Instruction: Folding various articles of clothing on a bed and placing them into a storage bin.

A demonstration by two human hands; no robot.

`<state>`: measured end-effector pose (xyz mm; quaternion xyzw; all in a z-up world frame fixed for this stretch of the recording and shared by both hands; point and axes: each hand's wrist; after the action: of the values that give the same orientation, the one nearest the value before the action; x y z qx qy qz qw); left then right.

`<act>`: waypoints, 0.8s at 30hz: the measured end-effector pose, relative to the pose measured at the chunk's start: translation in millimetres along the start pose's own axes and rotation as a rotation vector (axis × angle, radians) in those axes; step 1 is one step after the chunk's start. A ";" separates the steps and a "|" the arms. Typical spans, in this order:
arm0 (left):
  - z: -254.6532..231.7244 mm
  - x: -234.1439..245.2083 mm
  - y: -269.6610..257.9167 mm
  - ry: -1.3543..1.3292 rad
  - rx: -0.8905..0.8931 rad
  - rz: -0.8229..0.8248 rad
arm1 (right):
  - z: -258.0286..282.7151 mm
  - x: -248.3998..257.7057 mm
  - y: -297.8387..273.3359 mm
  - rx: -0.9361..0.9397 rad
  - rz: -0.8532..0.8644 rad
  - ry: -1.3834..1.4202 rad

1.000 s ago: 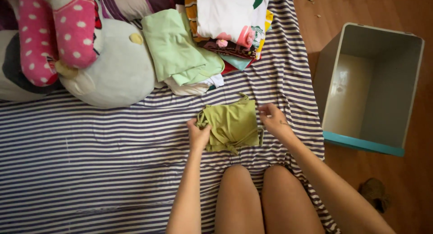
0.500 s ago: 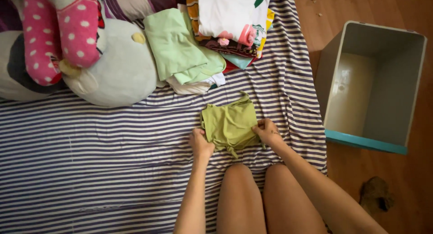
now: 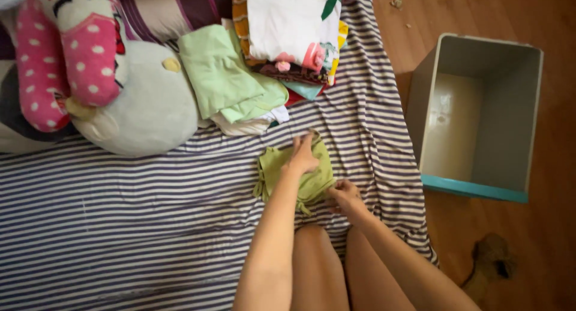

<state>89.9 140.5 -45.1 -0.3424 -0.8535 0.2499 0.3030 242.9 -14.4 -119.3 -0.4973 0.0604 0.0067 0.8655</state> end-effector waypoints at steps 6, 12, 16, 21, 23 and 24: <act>-7.9 26.3 -0.1 -0.282 0.190 0.119 | 97.0 -9.4 -73.0 0.105 0.176 0.286; -53.1 57.9 1.7 -0.634 -0.143 0.146 | 176.9 72.1 -60.8 0.473 0.047 -0.152; -90.1 56.2 13.6 -0.514 -0.434 0.036 | 239.6 116.7 -83.7 0.810 0.076 -0.284; -104.2 19.2 21.5 -0.280 -0.857 -0.294 | 250.0 142.9 -97.3 1.032 -0.090 -0.720; -81.9 -12.3 29.8 -0.239 -0.774 -0.287 | 208.0 158.2 -64.5 1.055 -0.059 -0.728; -69.7 -28.2 33.1 -0.196 -0.687 -0.279 | 185.9 165.0 -47.9 1.077 -0.024 -0.733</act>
<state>168.6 156.2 -27.7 -0.2791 -0.9508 -0.0628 0.1185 428.3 113.6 -3.8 0.0398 -0.2491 0.1350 0.9582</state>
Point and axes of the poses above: each hand's wrist, its own y-axis towards the middle knuckle, its own x-axis out of the back of the hand, z = x × y, and after that the axes turned 12 degrees about z, right-handed
